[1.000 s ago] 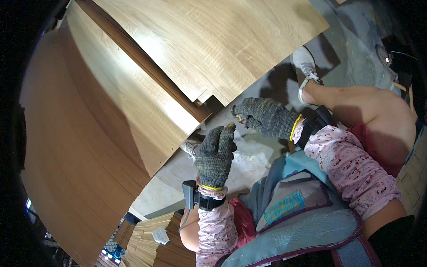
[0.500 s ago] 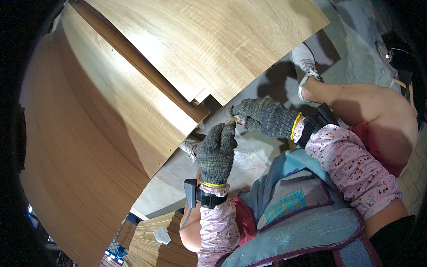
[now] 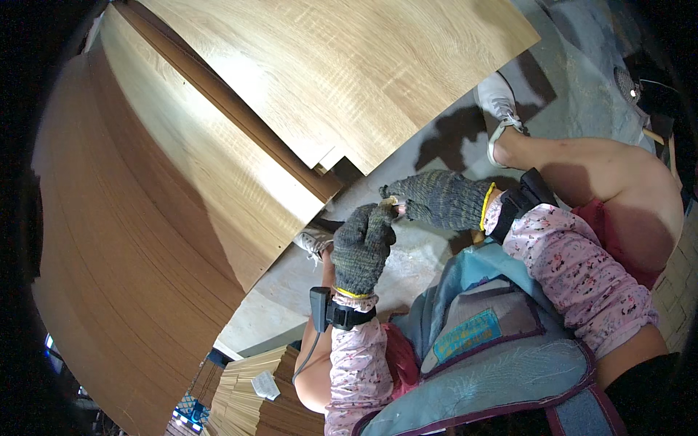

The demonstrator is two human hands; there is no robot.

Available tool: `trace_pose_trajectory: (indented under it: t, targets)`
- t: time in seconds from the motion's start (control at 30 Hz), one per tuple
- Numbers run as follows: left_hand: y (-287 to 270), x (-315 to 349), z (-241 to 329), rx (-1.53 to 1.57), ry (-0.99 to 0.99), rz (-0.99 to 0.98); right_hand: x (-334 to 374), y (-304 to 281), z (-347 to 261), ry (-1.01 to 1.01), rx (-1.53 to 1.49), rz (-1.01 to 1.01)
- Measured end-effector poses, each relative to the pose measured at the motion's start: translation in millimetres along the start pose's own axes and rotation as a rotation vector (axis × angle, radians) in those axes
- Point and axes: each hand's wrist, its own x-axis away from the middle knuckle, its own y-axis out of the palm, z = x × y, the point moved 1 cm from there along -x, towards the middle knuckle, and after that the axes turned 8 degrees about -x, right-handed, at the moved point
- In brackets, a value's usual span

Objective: Sorting and inspecting thin wooden panels in a factory setting.

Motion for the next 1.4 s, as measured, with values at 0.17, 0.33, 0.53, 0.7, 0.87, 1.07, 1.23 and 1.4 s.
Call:
trace_pose_trajectory:
  t: [0.17,0.33,0.53,0.7,0.87,1.07,1.23,1.4]
  targets:
    - [-16,1,-6,-0.102,0.01,-0.028,-14,16,4,-0.16,-0.039,0.019]
    - [7,-3,-3,0.249,-0.065,-0.101,11,2,3,-0.049,-0.119,0.006]
    - [-5,6,-33,0.488,-0.155,0.025,-12,13,23,-0.153,-0.478,0.295]
    - [2,-2,-42,0.394,-0.169,0.03,-13,-5,25,-0.008,-0.306,0.695]
    - [9,-10,-36,0.274,-0.149,0.101,-13,-6,22,-0.054,-0.448,0.705]
    - [8,-18,-31,0.225,-0.121,0.121,-17,-6,21,0.0,-0.325,0.721]
    - [22,-21,-30,0.226,-0.082,0.151,-3,-18,18,0.002,-0.273,0.751]
    - [19,-22,-38,0.188,-0.091,0.173,-10,-11,21,0.02,-0.354,0.731]
